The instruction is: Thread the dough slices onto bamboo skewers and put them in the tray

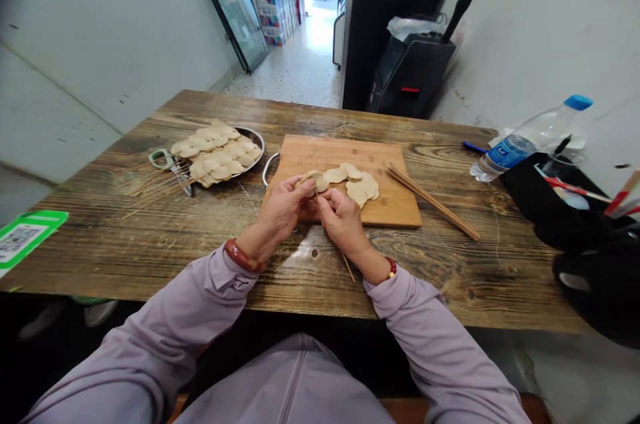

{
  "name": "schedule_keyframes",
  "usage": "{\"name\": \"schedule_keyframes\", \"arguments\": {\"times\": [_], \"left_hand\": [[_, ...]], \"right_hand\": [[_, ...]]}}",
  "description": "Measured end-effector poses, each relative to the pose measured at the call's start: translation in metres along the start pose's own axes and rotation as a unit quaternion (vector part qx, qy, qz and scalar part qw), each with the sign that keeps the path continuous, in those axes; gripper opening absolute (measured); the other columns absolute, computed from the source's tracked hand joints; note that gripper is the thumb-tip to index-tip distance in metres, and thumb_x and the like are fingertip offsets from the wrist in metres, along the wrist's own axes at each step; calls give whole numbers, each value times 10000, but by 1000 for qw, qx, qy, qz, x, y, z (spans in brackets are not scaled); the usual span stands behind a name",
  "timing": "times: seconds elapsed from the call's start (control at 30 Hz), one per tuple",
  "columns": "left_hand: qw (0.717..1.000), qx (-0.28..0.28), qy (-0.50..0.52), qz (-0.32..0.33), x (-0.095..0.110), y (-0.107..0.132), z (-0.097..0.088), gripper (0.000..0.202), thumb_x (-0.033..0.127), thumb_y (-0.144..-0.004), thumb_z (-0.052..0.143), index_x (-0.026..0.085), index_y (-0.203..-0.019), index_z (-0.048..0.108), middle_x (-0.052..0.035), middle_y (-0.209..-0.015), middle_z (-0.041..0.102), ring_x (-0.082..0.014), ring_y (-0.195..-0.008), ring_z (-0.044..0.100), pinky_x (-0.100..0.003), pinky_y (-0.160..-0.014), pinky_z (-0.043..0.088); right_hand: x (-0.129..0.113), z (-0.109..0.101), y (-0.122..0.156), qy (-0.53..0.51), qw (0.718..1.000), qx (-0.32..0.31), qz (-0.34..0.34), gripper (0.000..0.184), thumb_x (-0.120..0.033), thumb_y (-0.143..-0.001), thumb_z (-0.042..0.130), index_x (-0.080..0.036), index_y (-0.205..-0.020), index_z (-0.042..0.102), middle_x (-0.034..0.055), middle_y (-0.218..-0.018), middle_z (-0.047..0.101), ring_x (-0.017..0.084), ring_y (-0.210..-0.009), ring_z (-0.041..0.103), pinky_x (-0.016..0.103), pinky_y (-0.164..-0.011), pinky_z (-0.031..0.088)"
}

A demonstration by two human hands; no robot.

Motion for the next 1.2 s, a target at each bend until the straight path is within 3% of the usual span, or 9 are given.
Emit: {"name": "schedule_keyframes", "arguments": {"times": [0.13, 0.37, 0.63, 0.9, 0.97, 1.07, 1.2], "left_hand": [[1000, -3, -4, -20, -2, 0, -2, 421, 431, -584, 946, 157, -817, 727, -13, -735, 716, -126, -634, 615, -261, -627, 499], [997, 31, -52, 37, 14, -8, -18, 340, 412, -658, 906, 148, -793, 741, -31, -713, 720, -118, -691, 618, -229, -676, 468], [1000, 2, -7, 20, 6, -2, -3, 386, 413, -603, 945, 154, -792, 730, -22, -772, 739, -123, -720, 658, -243, -718, 522], [1000, -28, 5, -8, 1, -2, 3, 443, 442, -586, 963, 146, -842, 755, -37, -791, 750, -126, -681, 654, -255, -681, 524], [1000, -24, -10, 7, 8, -6, -4, 446, 463, -622, 948, 148, -874, 760, -43, -829, 755, -119, -699, 655, -247, -695, 514], [995, 43, -61, 69, 28, -16, -29, 384, 467, -739, 877, 164, -940, 751, -53, -884, 765, -116, -722, 660, -235, -691, 492], [956, 93, -237, 148, 49, -27, -52, 203, 349, -859, 738, 158, -927, 747, -54, -881, 751, -136, -751, 638, -264, -748, 491]], "right_hand": [[-3, 0, -2, -57, 998, 11, 17, 448, -650, -867, 668, -213, -796, 601, -86, -467, 466, 90, -413, 379, 252, -460, 312], [-2, 2, 1, -37, 999, -11, 11, 400, -600, -886, 680, -216, -798, 611, -86, -460, 466, 93, -404, 395, 243, -450, 307], [-3, -5, 4, 9, 999, 33, -6, 332, -534, -914, 641, -221, -805, 635, -58, -505, 478, 116, -472, 425, 249, -460, 300], [-5, -4, 1, -40, 998, 38, 10, 396, -597, -888, 662, -209, -813, 630, -85, -464, 459, 86, -397, 364, 244, -433, 288], [-8, -12, 0, -46, 997, 54, 10, 384, -585, -874, 683, -208, -817, 634, -86, -470, 461, 83, -397, 358, 241, -430, 290], [-12, -30, 0, -57, 994, 94, 15, 348, -549, -866, 708, -211, -834, 634, -89, -487, 462, 82, -402, 350, 234, -427, 293], [-13, -41, -1, -77, 991, 104, 26, 334, -530, -849, 730, -213, -842, 625, -92, -480, 446, 83, -394, 328, 229, -404, 256]]}}
Point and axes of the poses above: each hand's wrist, its own y-axis away from the middle knuckle, its own z-axis out of the palm, x = y × z, the point moved 8 cm from there along -y, towards the middle knuckle
